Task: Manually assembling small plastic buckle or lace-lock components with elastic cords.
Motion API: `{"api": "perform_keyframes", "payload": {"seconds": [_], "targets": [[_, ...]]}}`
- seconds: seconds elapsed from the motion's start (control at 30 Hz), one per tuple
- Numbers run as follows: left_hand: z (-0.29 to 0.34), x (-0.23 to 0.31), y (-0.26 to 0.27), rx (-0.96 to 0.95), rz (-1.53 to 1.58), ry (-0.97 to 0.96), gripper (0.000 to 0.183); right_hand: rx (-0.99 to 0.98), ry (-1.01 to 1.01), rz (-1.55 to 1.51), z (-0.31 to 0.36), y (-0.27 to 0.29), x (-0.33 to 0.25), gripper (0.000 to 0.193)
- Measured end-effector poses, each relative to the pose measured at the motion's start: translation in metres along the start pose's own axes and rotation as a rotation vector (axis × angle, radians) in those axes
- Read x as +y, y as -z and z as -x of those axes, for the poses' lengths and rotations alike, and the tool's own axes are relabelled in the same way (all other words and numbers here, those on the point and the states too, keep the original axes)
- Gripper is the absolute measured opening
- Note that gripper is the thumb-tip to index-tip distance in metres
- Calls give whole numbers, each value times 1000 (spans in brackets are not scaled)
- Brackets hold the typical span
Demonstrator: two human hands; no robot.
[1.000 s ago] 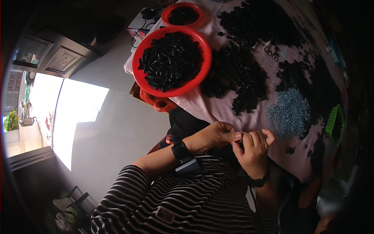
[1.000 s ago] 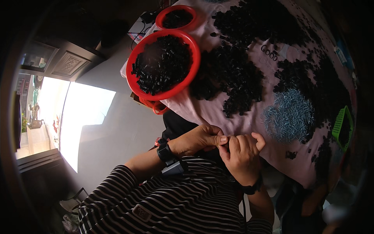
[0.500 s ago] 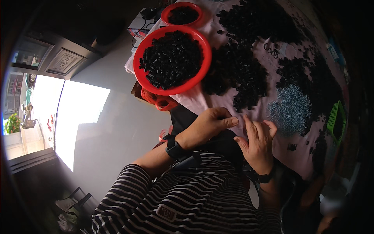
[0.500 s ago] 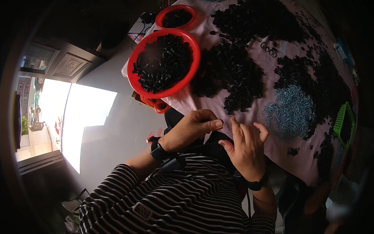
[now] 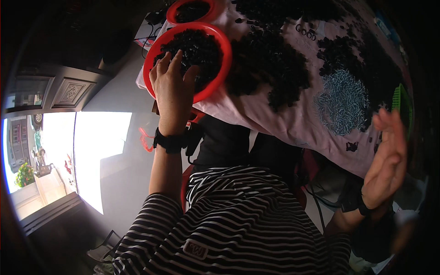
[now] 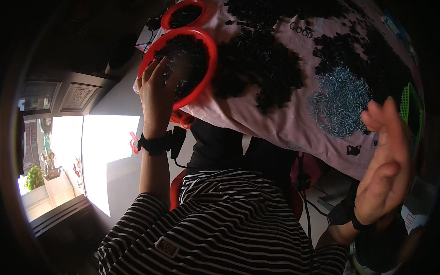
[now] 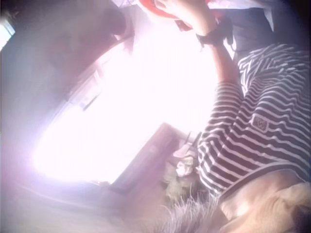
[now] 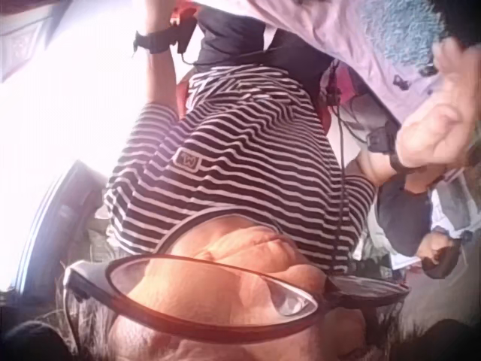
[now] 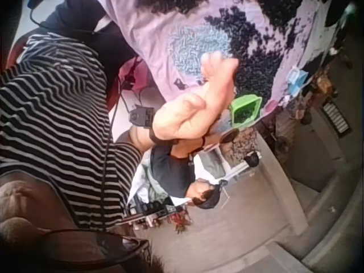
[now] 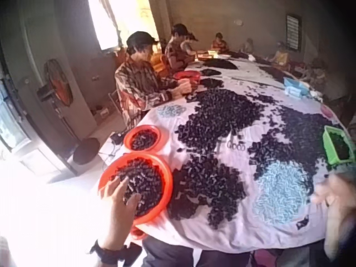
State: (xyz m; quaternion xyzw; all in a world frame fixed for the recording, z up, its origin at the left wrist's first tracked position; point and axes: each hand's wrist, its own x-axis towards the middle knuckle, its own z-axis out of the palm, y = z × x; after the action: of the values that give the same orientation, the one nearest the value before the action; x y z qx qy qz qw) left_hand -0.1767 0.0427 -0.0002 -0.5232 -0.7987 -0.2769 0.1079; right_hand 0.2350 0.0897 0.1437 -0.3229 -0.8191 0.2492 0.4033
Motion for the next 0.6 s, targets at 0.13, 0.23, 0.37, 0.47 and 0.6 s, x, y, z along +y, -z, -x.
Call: {"api": "perform_keyframes", "payload": {"seconds": [0.13, 0.23, 0.37, 0.47, 0.6], "targets": [[-2, 14, 7, -91, 312, 18, 42, 292, -34, -374, 12, 43, 7, 71], [-6, 37, 15, -147, 551, 38, 36, 323, -134, -354, 21, 24, -12, 70], [-10, 81, 59, -74, 1048, 51, 38, 309, -209, -407, 75, 41, 7, 68], [-21, 90, 66, -17, 1068, -88, 45, 302, -249, -433, 83, 36, 9, 67], [-13, 103, 70, 116, 1085, -161, 40, 292, -263, -463, 87, 32, 14, 66]]}}
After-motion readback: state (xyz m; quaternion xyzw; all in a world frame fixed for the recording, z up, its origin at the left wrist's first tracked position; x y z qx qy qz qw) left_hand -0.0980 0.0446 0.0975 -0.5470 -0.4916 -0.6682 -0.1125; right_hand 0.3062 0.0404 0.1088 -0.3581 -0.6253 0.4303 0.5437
